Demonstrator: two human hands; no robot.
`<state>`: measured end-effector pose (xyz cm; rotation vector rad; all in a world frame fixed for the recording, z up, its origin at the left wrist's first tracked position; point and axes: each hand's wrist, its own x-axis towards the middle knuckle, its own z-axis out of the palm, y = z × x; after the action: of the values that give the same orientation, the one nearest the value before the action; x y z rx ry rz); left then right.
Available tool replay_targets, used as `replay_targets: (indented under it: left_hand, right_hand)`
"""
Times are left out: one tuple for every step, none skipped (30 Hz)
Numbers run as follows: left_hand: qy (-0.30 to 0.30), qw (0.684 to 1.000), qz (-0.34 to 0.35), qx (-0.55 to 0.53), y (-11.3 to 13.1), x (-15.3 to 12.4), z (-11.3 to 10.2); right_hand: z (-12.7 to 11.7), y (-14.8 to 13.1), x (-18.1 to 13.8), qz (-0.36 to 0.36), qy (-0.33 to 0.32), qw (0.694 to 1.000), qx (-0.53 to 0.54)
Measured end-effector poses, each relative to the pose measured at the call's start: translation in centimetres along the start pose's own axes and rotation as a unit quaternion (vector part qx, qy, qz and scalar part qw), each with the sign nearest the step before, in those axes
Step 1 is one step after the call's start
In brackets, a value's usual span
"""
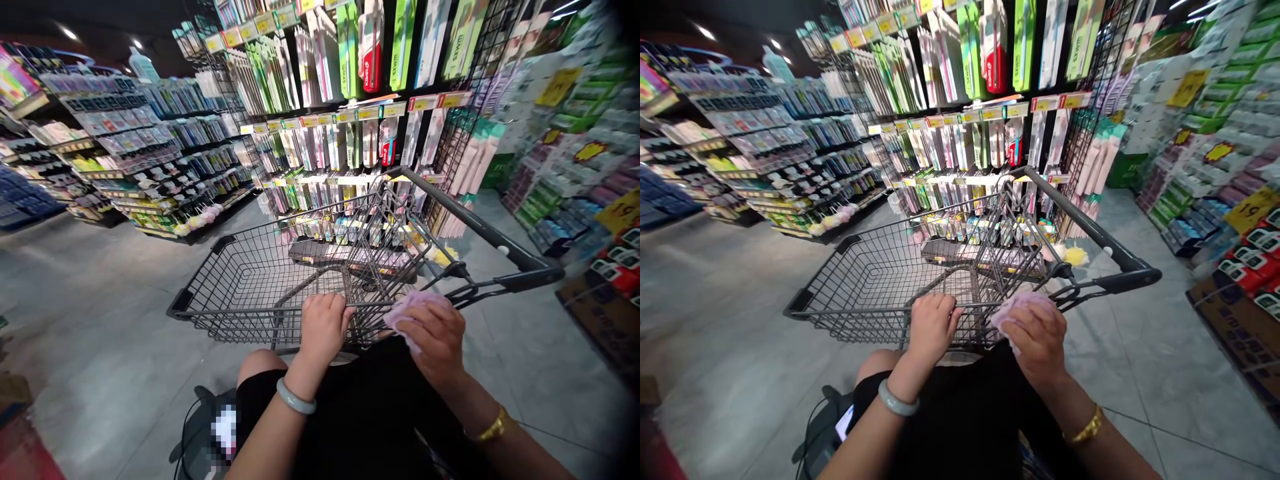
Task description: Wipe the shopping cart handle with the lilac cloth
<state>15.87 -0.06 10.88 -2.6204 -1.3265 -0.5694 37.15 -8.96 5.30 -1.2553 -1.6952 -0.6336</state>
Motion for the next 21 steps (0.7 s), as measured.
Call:
replay_targets:
  left_hand:
    - [0.001, 1.000, 0.000, 0.001, 0.0, 0.0, 0.0]
    - [0.002, 1.000, 0.000, 0.001, 0.1, 0.0, 0.1]
    - [0.003, 1.000, 0.000, 0.001, 0.1, 0.0, 0.1]
    - [0.004, 1.000, -0.001, 0.002, 0.1, -0.1, 0.0]
    - [0.004, 1.000, -0.002, 0.002, 0.0, -0.1, 0.0]
    - [0.004, 1.000, -0.002, 0.002, 0.0, -0.1, 0.0]
    - [0.003, 1.000, -0.003, 0.002, 0.0, -0.1, -0.1]
    - [0.002, 1.000, -0.002, 0.002, 0.1, -0.1, -0.1]
    - [0.001, 1.000, -0.002, 0.002, 0.1, -0.1, -0.2]
    - [0.000, 1.000, -0.002, 0.002, 0.1, -0.2, -0.2]
    - [0.000, 1.000, -0.003, 0.003, 0.2, -0.2, -0.2]
    - [0.000, 1.000, -0.005, 0.003, 0.2, -0.2, -0.2]
    - [0.001, 1.000, -0.008, 0.004, 0.2, -0.3, -0.2]
    - [0.003, 1.000, -0.011, 0.004, 0.3, -0.3, -0.2]
    - [0.004, 1.000, -0.013, 0.003, 0.3, -0.4, -0.2]
    - [0.005, 1.000, -0.013, 0.001, 0.3, -0.4, -0.2]
    - [0.006, 1.000, -0.012, -0.002, 0.3, -0.4, -0.2]
    - [0.007, 1.000, -0.011, -0.004, 0.3, -0.5, -0.3]
    - [0.008, 1.000, -0.010, -0.007, 0.2, -0.5, -0.3]
    - [0.010, 1.000, -0.011, -0.008, 0.2, -0.5, -0.4]
    - [0.011, 1.000, -0.012, -0.010, 0.2, -0.6, -0.4]
  right_hand:
    - [0.4, 0.1, -0.4, -0.009, 0.000, 1.000, -0.021]
    - [1.0, 0.0, -1.0, -0.024, -0.011, 0.999, -0.034]
    - [1.6, -0.2, -1.7, -0.047, -0.031, 0.998, -0.036]
    - [2.2, -0.6, -2.5, -0.069, -0.056, 0.996, -0.027]
    - [2.7, -1.1, -3.0, -0.085, -0.084, 0.993, -0.009]
    - [2.9, -1.6, -3.2, -0.089, -0.105, 0.990, 0.014]
    - [2.8, -2.1, -3.0, -0.081, -0.113, 0.990, 0.038]
    - [2.4, -2.5, -2.4, -0.067, -0.103, 0.991, 0.058]
    - [1.9, -2.8, -1.5, -0.047, -0.078, 0.993, 0.069]
    - [1.5, -3.0, -0.4, -0.028, -0.039, 0.996, 0.071]
    - [1.1, -3.1, 0.7, -0.016, -0.002, 0.998, 0.066]
    - [0.9, -3.0, 1.6, -0.008, 0.026, 0.998, 0.056]
    - [1.0, -2.9, 2.2, -0.009, 0.039, 0.998, 0.043]
    - [1.3, -2.7, 2.4, -0.016, 0.043, 0.999, 0.028]
    - [1.9, -2.5, 2.1, -0.027, 0.035, 0.999, 0.014]
    - [2.6, -2.4, 1.5, -0.042, 0.018, 0.999, 0.006]
    - [3.4, -2.3, 0.5, -0.059, -0.004, 0.998, 0.000]
    - [4.2, -2.3, -0.6, -0.070, -0.032, 0.997, 0.005]
    - [4.7, -2.3, -1.7, -0.073, -0.061, 0.995, 0.017]
    - [5.0, -2.5, -2.5, -0.076, -0.090, 0.993, 0.032]
    - [5.0, -2.7, -3.0, -0.078, -0.117, 0.989, 0.047]
